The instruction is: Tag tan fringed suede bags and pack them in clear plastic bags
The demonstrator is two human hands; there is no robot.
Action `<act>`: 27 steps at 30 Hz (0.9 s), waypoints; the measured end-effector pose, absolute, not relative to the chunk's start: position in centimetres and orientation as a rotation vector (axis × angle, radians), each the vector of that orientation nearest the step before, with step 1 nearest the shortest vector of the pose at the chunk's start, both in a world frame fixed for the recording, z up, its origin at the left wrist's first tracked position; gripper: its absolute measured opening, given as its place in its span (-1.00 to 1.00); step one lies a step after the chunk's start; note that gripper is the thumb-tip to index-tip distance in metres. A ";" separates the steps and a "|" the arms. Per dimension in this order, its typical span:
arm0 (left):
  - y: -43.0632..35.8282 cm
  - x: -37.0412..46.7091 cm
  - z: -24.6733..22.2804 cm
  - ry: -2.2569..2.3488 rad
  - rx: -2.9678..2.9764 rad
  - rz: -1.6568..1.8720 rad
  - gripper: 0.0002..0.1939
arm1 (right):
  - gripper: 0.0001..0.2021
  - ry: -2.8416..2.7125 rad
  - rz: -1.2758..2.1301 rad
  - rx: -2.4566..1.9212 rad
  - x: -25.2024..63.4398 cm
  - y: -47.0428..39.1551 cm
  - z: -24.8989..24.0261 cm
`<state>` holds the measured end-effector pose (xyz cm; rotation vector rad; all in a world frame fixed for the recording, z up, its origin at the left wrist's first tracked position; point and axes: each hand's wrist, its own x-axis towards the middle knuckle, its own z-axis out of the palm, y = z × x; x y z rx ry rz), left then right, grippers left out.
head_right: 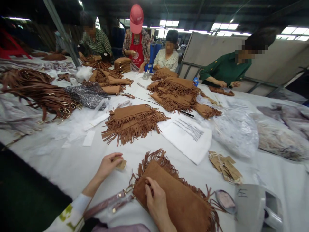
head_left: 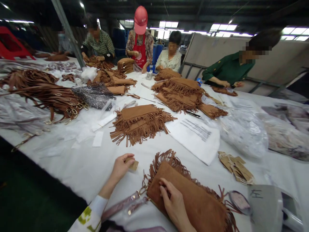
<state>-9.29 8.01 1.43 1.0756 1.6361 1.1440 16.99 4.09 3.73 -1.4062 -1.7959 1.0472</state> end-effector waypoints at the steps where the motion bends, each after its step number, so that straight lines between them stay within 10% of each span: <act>1: 8.5 -9.8 1.4 1.678 1.081 1.171 -0.62 | -0.63 -1.734 1.060 -1.446 17.8 3.6 3.7; 9: 6.5 -9.3 3.5 1.865 1.314 1.084 -0.72 | -0.47 -1.173 0.850 -2.074 28.5 -3.6 3.4; 20: 1.0 -5.6 -0.2 1.696 1.423 0.558 -0.37 | -0.43 -1.064 0.641 -2.342 31.3 -11.9 3.7; 27: 1.2 -6.1 2.6 1.644 1.630 0.396 -0.75 | -0.53 -1.446 0.597 -2.239 33.9 -11.1 1.0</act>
